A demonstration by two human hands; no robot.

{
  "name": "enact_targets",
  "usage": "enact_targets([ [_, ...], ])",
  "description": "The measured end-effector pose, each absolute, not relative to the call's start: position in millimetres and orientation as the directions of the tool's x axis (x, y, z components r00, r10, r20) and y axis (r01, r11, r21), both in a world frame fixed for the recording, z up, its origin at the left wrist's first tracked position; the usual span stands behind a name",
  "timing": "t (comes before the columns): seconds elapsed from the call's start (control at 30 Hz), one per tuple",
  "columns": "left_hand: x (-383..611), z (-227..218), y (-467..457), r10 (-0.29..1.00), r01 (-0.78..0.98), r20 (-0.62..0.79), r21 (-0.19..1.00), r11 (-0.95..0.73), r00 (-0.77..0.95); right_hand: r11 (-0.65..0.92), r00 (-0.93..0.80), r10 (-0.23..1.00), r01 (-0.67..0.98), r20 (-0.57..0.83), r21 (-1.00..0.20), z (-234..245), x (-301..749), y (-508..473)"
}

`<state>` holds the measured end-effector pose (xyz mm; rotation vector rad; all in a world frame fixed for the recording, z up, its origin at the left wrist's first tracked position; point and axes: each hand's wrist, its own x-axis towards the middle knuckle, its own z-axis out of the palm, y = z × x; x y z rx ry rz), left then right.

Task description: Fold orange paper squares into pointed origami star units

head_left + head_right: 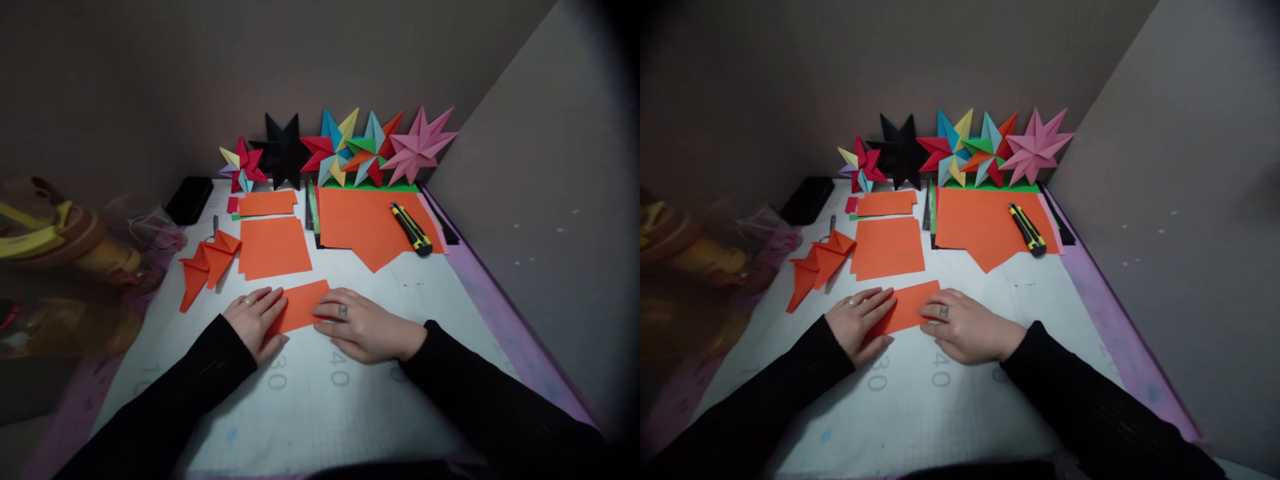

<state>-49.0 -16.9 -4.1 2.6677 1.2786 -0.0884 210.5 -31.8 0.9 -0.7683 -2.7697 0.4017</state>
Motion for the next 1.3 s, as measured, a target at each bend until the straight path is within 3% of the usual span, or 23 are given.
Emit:
enact_targets([
  [0.3,-50.3,-10.3,-16.7,0.764,0.765,-0.075,0.144,-0.627,0.64,0.802,-0.786,0.583,0.516,0.206,-0.3,-4.7,211.9,-31.6],
  [0.47,-52.5,-19.0,-18.9,0.771,0.749,0.068,0.196,-0.633,0.634,0.755,-0.681,0.656,0.605,0.325,-0.253,-12.8,209.7,-30.8],
  [0.57,-54.9,-20.0,-18.3,0.874,0.801,0.158,0.353,-0.484,0.459,0.693,-0.582,0.706,0.686,0.403,-0.224,-15.0,209.9,-31.2],
  [0.67,-54.7,-16.4,-14.7,0.978,0.749,0.133,0.628,-0.211,0.164,0.707,-0.566,0.671,0.683,0.479,-0.185,-13.7,210.1,-34.1],
  [0.77,-50.0,-12.7,-12.0,1.0,0.458,-0.025,0.889,0.015,0.017,0.782,-0.655,0.584,0.612,0.479,-0.117,-12.6,206.5,-38.4],
  [0.87,-42.5,-10.8,-14.1,0.989,0.161,-0.146,0.976,0.143,0.006,0.795,-0.678,0.546,0.605,0.492,-0.048,-13.6,199.3,-41.2],
  [1.0,-35.8,-12.0,-19.7,0.984,0.004,-0.178,0.984,0.178,0.028,0.8,-0.647,0.494,0.6,0.581,-0.012,-13.5,192.8,-41.3],
  [1.1,-37.6,-16.8,-19.1,0.995,0.076,-0.091,0.993,0.087,0.051,0.803,-0.6,0.478,0.594,0.642,-0.042,-13.3,193.4,-39.2],
  [1.17,-42.2,-19.9,-15.9,0.995,0.224,0.083,0.97,-0.093,0.054,0.779,-0.553,0.527,0.618,0.646,-0.107,-15.2,195.8,-36.2],
  [1.23,-47.7,-21.0,-12.2,0.931,0.469,0.339,0.806,-0.36,0.133,0.763,-0.538,0.585,0.62,0.606,-0.186,-18.1,198.8,-32.3],
  [1.3,-51.7,-19.2,-9.9,0.795,0.655,0.531,0.494,-0.572,0.293,0.771,-0.556,0.609,0.584,0.566,-0.256,-20.7,202.1,-28.2],
])
